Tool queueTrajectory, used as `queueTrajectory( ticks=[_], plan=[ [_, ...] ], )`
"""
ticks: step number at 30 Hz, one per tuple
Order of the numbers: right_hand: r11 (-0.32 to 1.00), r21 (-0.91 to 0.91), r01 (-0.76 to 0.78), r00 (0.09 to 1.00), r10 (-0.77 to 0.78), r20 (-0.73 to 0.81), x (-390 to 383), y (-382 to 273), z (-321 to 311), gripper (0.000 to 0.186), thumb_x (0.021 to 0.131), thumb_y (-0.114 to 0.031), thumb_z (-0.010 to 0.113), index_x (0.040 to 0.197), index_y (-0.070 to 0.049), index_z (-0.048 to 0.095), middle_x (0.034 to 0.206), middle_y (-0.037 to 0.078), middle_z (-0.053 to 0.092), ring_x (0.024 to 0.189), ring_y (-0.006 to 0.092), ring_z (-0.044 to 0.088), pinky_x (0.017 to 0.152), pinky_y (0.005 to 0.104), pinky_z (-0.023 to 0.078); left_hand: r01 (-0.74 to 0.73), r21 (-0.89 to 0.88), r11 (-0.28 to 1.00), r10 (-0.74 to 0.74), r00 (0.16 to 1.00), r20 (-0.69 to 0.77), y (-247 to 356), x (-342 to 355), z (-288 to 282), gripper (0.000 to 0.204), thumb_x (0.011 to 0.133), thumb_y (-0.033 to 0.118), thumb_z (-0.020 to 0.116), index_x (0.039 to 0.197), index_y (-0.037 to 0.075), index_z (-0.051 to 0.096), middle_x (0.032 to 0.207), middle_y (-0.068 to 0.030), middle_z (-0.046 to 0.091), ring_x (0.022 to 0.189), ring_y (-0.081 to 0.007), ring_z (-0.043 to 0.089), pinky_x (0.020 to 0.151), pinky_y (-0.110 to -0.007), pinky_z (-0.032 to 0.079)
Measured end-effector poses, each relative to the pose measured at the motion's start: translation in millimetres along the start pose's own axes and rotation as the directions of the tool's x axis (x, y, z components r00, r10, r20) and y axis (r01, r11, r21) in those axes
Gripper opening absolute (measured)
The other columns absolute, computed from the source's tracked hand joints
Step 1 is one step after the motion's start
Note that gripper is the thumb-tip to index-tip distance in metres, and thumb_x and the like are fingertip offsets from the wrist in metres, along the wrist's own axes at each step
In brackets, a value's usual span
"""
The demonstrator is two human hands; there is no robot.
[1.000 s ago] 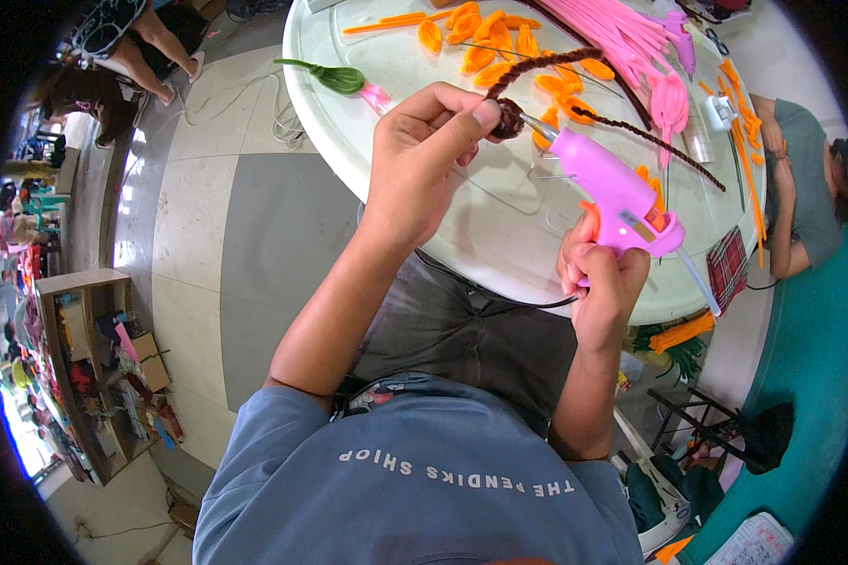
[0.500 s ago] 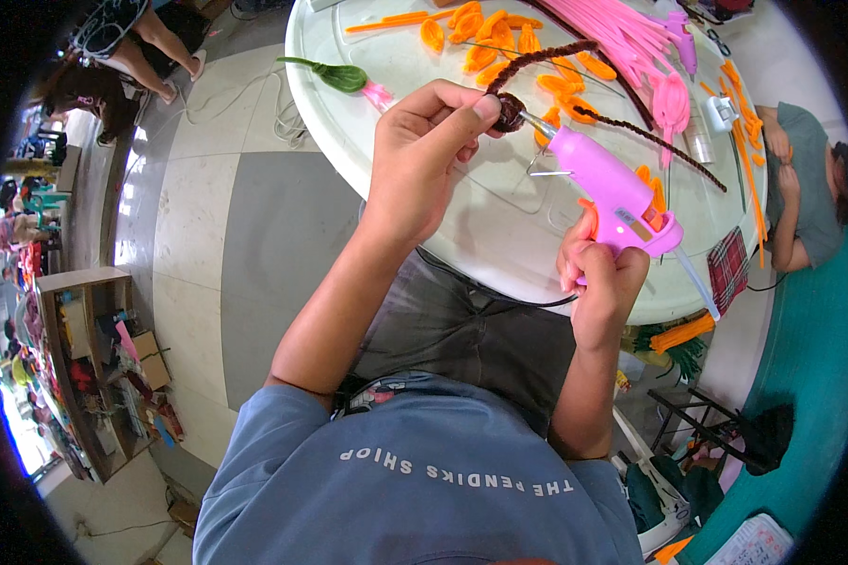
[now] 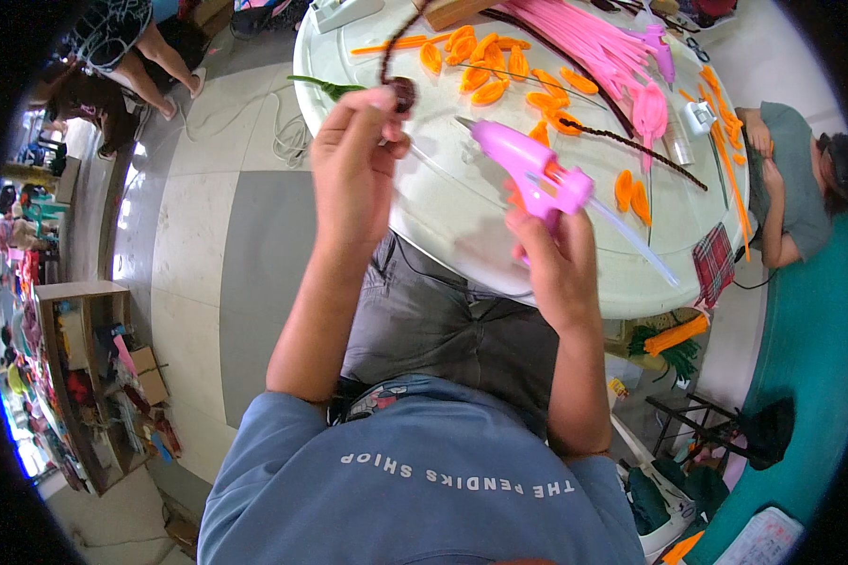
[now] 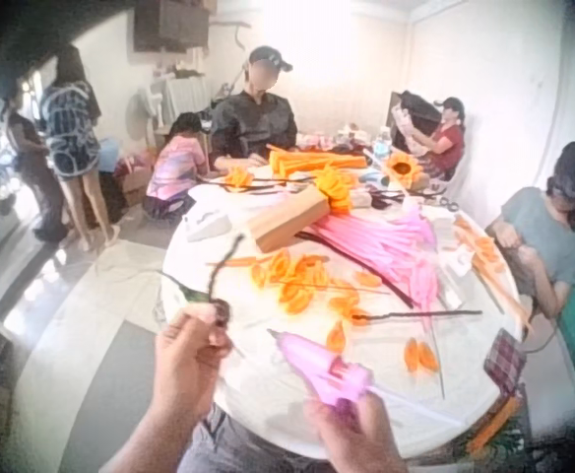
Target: The person uses a hot glue gun to attach orange fabric petals onto a coiled brown center piece and then secures the assembly onto a long pink stem.
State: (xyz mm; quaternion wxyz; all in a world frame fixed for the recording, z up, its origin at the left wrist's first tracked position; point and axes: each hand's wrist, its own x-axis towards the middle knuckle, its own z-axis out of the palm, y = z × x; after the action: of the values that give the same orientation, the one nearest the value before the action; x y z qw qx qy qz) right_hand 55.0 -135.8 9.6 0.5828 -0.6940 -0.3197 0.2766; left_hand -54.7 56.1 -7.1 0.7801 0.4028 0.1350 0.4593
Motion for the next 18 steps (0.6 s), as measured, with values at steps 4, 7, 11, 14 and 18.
queueTrajectory(
  ticks=[4,7,11,14,18],
  plan=[
    [0.969,-0.173,0.175,0.983,-0.182,-0.031,36,-3,39,0.031,0.096,-0.03,0.062,0.104,0.001,0.063,0.085,0.022,0.066,0.078,0.0384,0.064,0.072,0.0475,0.049,-0.082,0.049,0.995,0.084,0.996,-0.034,33,0,-19,0.018,0.103,0.018,0.062,0.11,0.002,0.065,0.091,-0.0009,0.061,0.078,-0.0094,0.053,0.071,-0.027,0.044],
    [0.896,-0.387,0.218,0.971,-0.24,-0.009,55,-21,62,0.031,0.096,-0.031,0.06,0.102,0.0,0.06,0.085,0.026,0.065,0.079,0.0463,0.063,0.074,0.053,0.05,-0.096,0.106,0.99,0.105,0.991,-0.086,44,-7,-24,0.016,0.103,0.019,0.062,0.108,0.003,0.064,0.088,0.0001,0.06,0.077,-0.0088,0.053,0.069,-0.027,0.044],
    [0.76,-0.561,0.328,0.921,-0.388,0.014,75,-10,79,0.03,0.096,-0.029,0.058,0.106,0.0,0.057,0.084,0.025,0.064,0.078,0.0464,0.064,0.075,0.0573,0.051,-0.083,0.124,0.989,0.104,0.979,-0.174,46,-9,-20,0.015,0.103,0.02,0.062,0.105,0.005,0.063,0.086,0.0008,0.059,0.077,-0.0082,0.053,0.067,-0.026,0.043],
    [0.671,-0.649,0.358,0.888,-0.461,0.014,75,-5,86,0.032,0.096,-0.031,0.06,0.106,-0.001,0.059,0.09,0.02,0.066,0.084,0.0396,0.064,0.074,0.0523,0.05,-0.114,0.085,0.99,0.123,0.986,-0.111,48,-10,-17,0.014,0.104,0.019,0.061,0.105,0.005,0.063,0.086,0.0004,0.058,0.076,-0.0083,0.052,0.066,-0.026,0.043],
    [0.615,-0.715,0.334,0.881,-0.473,0.005,74,0,91,0.033,0.092,-0.034,0.064,0.104,-0.003,0.061,0.094,0.014,0.067,0.091,0.0335,0.063,0.079,0.0476,0.049,-0.157,0.013,0.988,0.157,0.986,-0.063,52,-12,-1,0.013,0.103,0.015,0.062,0.098,0.003,0.064,0.087,-0.0024,0.061,0.076,-0.0076,0.054,0.067,-0.025,0.042]
  ],
)
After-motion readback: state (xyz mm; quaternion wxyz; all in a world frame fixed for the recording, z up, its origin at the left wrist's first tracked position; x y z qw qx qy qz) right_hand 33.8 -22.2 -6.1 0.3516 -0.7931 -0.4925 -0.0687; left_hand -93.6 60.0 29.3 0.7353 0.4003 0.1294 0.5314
